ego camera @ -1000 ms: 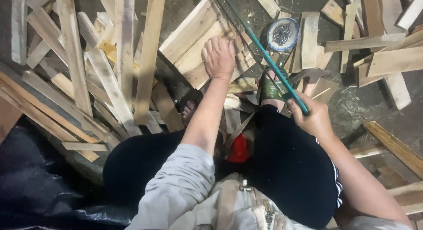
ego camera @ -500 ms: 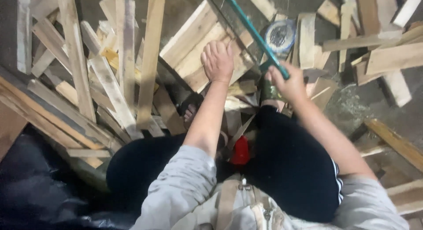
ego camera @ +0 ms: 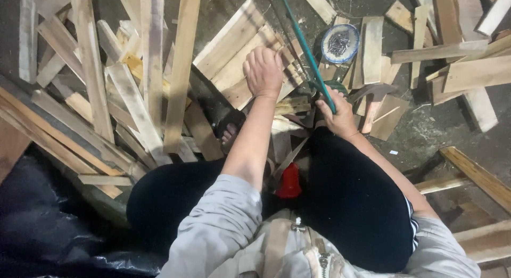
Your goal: The person is sawing a wooden board into strips and using a hammer to pry them apart in a workshop setting.
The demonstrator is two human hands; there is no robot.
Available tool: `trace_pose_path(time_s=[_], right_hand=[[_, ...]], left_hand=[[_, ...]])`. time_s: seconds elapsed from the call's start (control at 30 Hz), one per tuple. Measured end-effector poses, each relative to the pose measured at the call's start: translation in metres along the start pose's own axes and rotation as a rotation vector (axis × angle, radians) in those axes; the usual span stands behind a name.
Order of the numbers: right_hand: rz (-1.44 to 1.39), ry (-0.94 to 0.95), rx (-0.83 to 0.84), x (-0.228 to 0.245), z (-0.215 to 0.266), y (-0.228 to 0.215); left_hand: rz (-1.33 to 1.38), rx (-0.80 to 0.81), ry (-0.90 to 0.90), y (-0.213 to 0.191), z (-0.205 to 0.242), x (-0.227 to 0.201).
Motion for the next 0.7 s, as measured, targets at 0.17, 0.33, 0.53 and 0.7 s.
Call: trace_pose_path(time_s=[0.17,0.33,0.53,0.7], right_hand=[[0.067,0.088,0.045,0.015,0.01,-0.017],[0.018,0.22,0.076,0.0,0.062,-0.044],[0.033,0.348,0.248,0.026,0.081,-0.079],[-0.005,0.31,0.104,0.007,0.09,-0.067]], left_hand=[[-0.022,-0.021,0.018,-0.008,-0.003,-0.003],[-0.023,-0.032,0.007,-0.004,-0.002,-0.003],[-0.02,0.198,-0.084,-0.005,-0.001,-0.003],[0.036,-0.052,0.017,-0.004,-0.003,-0.002]])
Point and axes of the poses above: each hand's wrist, its own z-axis away from the middle knuckle, its own y-axis out of the palm, x = y × z, the point moved 3 cm from there along -z, towards the middle knuckle, and after that the axes turned 3 degrees about x, right-handed, at the moved point
